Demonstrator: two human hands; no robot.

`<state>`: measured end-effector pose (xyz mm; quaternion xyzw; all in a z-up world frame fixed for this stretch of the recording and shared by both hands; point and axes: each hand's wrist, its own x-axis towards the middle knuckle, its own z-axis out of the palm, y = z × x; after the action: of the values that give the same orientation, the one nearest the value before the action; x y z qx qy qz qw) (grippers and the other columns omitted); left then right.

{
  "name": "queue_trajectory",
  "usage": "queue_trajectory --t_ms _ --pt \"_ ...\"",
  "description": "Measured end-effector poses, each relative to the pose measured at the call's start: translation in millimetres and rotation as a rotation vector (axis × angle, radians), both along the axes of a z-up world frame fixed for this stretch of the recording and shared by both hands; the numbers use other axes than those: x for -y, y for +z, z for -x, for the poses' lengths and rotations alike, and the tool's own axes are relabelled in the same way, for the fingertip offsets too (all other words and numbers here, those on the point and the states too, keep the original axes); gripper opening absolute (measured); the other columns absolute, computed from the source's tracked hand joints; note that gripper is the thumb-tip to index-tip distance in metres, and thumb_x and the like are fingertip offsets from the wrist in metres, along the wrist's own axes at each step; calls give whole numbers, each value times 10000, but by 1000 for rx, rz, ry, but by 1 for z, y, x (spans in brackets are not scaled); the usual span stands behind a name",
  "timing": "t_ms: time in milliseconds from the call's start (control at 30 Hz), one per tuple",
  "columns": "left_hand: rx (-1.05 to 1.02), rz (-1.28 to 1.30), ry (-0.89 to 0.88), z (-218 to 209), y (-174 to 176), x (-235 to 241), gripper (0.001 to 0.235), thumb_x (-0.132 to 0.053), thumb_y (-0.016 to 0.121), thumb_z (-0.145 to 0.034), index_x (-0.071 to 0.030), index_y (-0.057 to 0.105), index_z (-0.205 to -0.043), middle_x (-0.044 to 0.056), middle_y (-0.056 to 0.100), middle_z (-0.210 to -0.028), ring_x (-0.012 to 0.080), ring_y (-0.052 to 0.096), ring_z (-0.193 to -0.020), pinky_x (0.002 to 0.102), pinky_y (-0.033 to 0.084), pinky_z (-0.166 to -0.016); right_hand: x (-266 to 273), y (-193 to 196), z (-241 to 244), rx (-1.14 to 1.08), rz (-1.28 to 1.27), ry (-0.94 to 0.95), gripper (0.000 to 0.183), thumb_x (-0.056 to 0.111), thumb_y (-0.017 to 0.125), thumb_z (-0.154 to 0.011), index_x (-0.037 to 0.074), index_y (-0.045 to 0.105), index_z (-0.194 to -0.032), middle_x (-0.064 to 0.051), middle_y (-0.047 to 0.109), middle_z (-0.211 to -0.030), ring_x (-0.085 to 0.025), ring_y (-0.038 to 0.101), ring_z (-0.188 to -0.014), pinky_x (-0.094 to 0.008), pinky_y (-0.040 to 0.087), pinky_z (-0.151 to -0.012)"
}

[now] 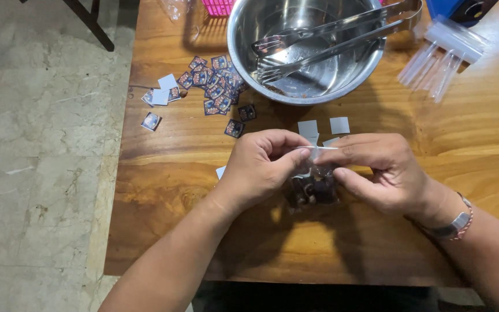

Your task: Filling small plastic bags with snacks using tongs and applying labels.

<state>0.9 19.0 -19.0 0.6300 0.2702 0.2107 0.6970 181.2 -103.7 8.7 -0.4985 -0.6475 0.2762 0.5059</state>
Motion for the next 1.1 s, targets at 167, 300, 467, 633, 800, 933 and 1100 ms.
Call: queue_trajectory --t_ms 167,300,467,633,800,933,1100 --pt "-55 -414 38 3 12 5 64 -114 745 -892 -123 789 -938 -44 779 -827 22 647 -692 184 530 -661 3 -10 0 106 49 -69 223 -10 723 -864 5 681 -1082 -104 798 -959 -153 799 -841 -238 653 -800" --pt "-10 -533 66 3 7 3 123 -116 758 -892 -104 772 -1014 -7 796 -892 54 704 -745 200 566 -716 1 -9 5 -191 202 -33 368 -80 624 -937 -1 522 -1281 -179 800 -966 -155 777 -874 -228 635 -786" --pt "2 -611 41 5 6 1 121 -116 747 -908 -103 773 -1025 -9 798 -918 59 718 -786 205 557 -731 0 -11 3 -269 335 -92 392 -69 666 -907 31 548 -1267 -178 805 -989 -179 791 -992 -232 623 -812" --pt "54 -697 39 6 7 0 114 -94 727 -930 -82 755 -1039 22 797 -955 106 751 -832 234 583 -775 0 1 7 -355 414 -103 518 -58 743 -808 42 533 -1270 -216 799 -1033 -237 804 -1005 -333 703 -846" --pt "49 -712 26 7 7 -2 117 -83 734 -929 -78 754 -1044 25 796 -949 109 750 -821 228 588 -771 0 -5 6 -327 379 -140 486 -126 725 -809 21 546 -1236 -200 795 -998 -220 801 -979 -337 695 -896" --pt "75 -775 8 7 3 -3 115 -80 719 -953 -93 727 -1067 16 786 -965 128 760 -837 250 591 -784 0 -6 6 -287 379 -159 452 -100 754 -799 15 574 -1198 -185 797 -993 -197 796 -998 -293 686 -860" --pt "-5 -745 -28 8 6 -4 110 -88 724 -944 -156 640 -967 -40 671 -777 106 618 -641 258 492 -634 0 -12 2 -37 158 -117 156 -117 659 -913 -26 624 -1035 -123 729 -905 -171 773 -851 -250 676 -871"
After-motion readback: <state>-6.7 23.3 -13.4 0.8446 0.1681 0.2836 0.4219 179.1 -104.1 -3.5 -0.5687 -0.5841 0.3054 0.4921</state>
